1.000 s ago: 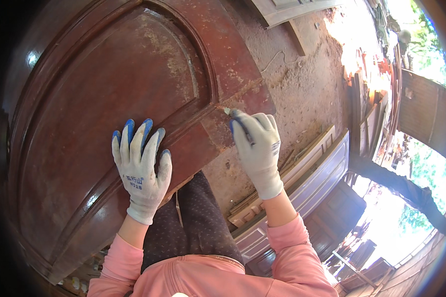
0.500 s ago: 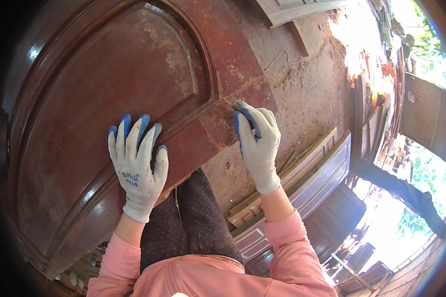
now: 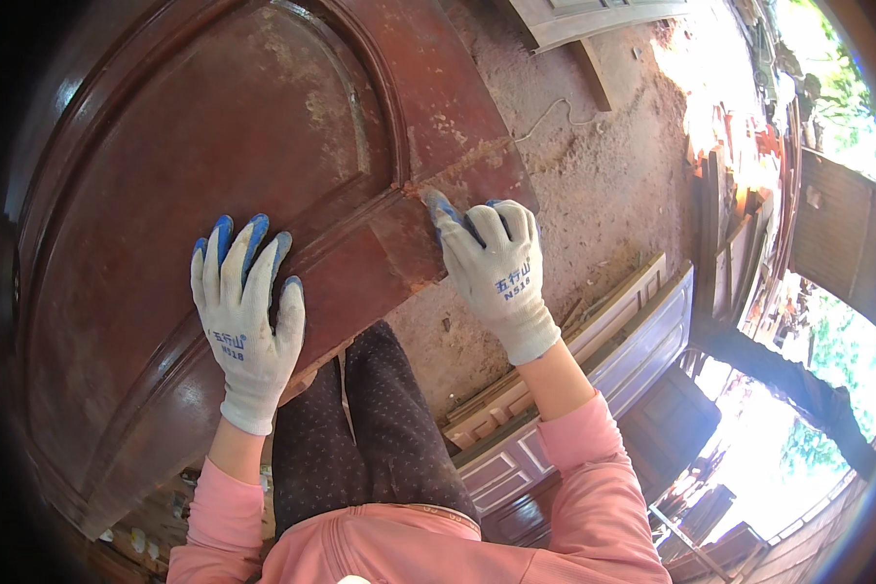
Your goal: The person applies a brown paste to the seams and edges of a large wooden door using a small blue scraper, then spreads a liquid from a white bottle over the surface. The person works methodically along the door's panels and grooves.
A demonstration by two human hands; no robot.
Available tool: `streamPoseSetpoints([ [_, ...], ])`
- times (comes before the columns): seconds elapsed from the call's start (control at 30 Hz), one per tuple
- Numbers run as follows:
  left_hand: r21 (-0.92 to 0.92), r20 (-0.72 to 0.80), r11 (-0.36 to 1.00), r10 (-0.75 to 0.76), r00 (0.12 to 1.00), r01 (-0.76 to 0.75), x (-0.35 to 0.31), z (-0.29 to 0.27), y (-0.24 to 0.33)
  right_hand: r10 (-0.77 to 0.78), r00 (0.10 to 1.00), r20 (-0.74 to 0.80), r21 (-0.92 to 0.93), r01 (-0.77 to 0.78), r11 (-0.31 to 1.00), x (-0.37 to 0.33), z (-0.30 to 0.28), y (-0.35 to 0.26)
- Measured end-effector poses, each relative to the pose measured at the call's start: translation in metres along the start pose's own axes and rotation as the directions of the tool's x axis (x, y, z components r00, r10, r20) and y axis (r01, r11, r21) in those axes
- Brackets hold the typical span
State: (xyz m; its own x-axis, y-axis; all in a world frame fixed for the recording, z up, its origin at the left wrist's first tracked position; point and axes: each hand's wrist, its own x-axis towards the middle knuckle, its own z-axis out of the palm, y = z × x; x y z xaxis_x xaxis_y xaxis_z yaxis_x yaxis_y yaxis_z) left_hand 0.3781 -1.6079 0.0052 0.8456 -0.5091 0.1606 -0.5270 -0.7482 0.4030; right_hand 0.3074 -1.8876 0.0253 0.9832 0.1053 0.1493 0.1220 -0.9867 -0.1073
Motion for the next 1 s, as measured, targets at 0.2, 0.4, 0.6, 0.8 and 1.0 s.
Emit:
streamPoseSetpoints([
  [0.2,0.042,-0.012,0.999,-0.015,1.000,0.015,0.001,0.000,0.003,0.134,0.989,-0.062,0.177,-0.121,0.977,0.001,-0.007,-0.001],
  [0.4,0.025,-0.006,0.998,-0.052,0.999,0.052,0.001,0.001,0.007,0.163,0.984,-0.066,0.106,-0.156,0.982,0.017,-0.013,-0.016],
  [0.6,0.031,-0.009,0.998,-0.048,0.999,0.048,0.003,0.000,0.006,0.328,0.942,-0.062,0.051,-0.326,0.944,0.021,-0.013,-0.047],
  [0.8,-0.010,0.019,1.000,-0.025,0.999,0.025,0.004,-0.004,0.005,0.426,0.903,-0.054,0.090,-0.420,0.903,0.021,-0.017,-0.055],
  [1.0,-0.053,0.055,0.998,0.029,0.998,-0.026,0.003,-0.006,0.001,0.445,0.895,-0.023,-0.067,-0.446,0.893,0.036,-0.019,-0.076],
])
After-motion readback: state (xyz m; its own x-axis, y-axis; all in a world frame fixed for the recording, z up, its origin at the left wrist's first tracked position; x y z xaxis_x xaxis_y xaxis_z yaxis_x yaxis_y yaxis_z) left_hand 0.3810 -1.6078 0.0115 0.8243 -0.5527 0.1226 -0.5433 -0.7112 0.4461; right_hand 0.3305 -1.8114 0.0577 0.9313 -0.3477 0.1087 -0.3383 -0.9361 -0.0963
